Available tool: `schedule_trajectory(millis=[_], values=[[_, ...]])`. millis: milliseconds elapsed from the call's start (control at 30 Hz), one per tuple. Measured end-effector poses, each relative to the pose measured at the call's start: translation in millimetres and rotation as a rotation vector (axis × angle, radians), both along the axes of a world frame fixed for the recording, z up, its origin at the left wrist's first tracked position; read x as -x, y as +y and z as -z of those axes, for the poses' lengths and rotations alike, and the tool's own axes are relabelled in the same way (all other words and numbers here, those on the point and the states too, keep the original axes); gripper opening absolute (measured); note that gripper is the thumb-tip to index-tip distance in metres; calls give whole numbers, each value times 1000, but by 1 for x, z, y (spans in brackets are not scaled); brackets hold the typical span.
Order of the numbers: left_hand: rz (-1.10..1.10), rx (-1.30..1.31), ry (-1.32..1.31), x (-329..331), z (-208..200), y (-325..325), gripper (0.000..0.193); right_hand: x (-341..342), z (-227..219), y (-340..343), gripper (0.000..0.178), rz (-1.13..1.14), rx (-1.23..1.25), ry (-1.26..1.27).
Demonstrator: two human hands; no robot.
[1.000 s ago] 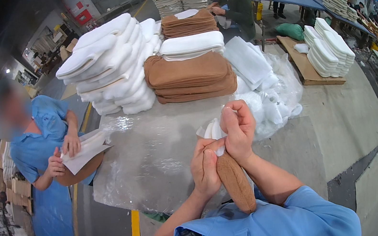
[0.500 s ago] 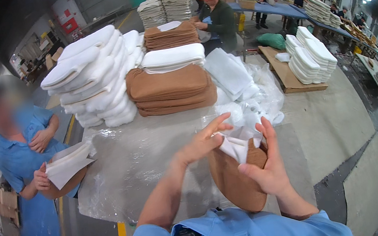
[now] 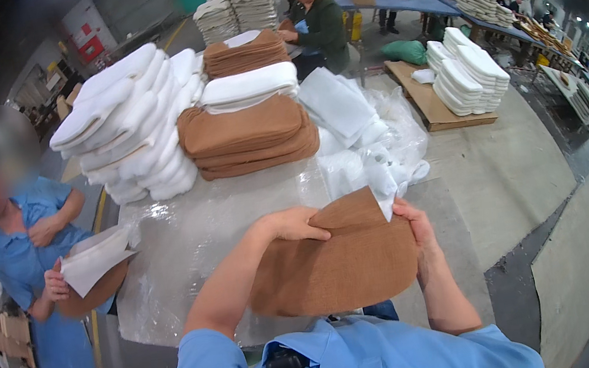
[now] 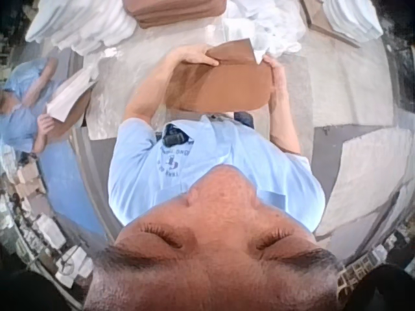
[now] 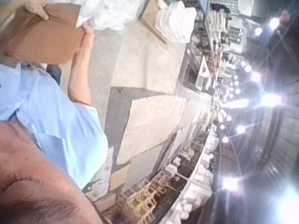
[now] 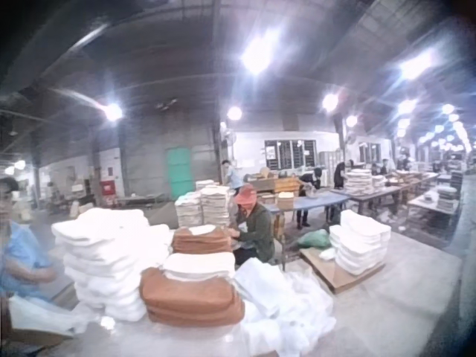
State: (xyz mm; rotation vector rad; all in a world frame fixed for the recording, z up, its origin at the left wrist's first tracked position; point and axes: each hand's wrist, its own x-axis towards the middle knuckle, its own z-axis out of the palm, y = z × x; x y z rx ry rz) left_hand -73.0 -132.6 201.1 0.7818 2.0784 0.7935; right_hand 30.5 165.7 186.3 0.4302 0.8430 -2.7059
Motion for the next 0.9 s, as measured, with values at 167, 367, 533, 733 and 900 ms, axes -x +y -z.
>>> schedule_trajectory(millis=[167,367,533,733,900], values=[[-133,221,-31,-53,119,-66,54,3,134,-32,50,-326,-167,-397],[-494,158,388,-129,148,-51,37,10,163,-30,50,-652,-1271,96],[-550,195,559,-143,145,-54,34,64,112,-65,54,-1389,-1435,299],[-621,152,5,-141,142,-140,39,64,118,-79,22,-1118,-952,-162],[-785,234,139,-136,165,-137,43,57,142,-113,25,-563,-534,-569]])
